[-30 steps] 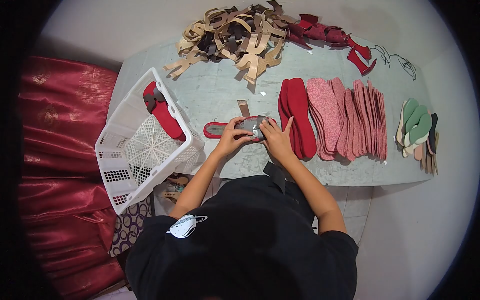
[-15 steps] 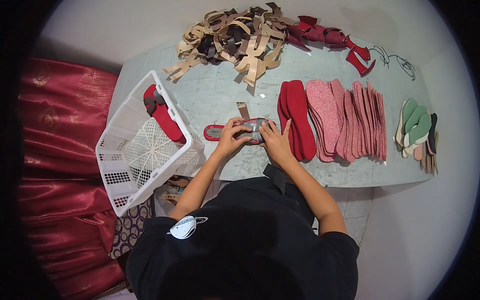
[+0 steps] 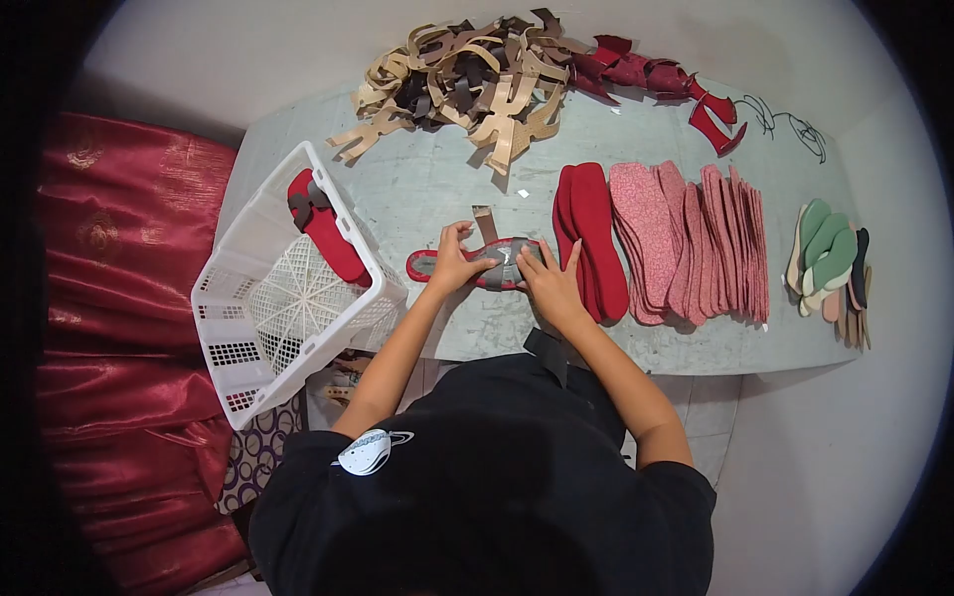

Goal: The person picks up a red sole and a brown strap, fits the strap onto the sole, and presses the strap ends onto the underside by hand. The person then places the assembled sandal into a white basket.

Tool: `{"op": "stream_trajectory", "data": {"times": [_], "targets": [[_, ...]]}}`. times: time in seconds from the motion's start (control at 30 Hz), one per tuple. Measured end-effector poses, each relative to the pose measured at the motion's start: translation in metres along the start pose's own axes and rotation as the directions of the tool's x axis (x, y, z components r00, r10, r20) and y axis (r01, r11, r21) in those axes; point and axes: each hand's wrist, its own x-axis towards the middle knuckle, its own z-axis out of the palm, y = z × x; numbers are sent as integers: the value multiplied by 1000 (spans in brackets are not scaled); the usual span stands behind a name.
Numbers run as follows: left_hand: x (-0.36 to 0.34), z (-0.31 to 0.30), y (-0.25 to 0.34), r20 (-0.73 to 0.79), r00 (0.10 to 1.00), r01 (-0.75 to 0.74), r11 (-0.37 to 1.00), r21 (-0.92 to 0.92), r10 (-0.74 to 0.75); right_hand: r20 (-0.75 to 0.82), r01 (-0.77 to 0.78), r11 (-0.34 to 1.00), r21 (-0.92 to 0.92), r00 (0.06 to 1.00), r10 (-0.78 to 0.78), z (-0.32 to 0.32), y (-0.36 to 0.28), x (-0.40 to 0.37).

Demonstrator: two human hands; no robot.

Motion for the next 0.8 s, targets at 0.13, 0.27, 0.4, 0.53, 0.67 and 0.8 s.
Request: {"op": "stream_trajectory", "data": {"times": [0.13,0.27,0.4,0.53,0.67,0.8], "targets": [[12,-1,-3,55,987,145,979,142,-154,-23,-13,1000,22,1000,14,-1,-1,-1],[25,-6,1,137,952,237,944,232,-273,-30,-54,998,25,998,55,-8,-7,2],[32,-9,3,227,924,243,931,274,-308,-50,-62,998,0,997,62,-9,-10,4],[33,-9,8,259,897,251,894,370,-359,-27,-82,997,9,996,82,-10,-12,4],[32,-7,0,251,932,171,929,329,-261,-16,-85,996,33,996,86,-8,-12,4],[31,-5,-8,328,920,197,977,85,-214,-19,-85,996,23,996,85,-8,-12,4]]}}
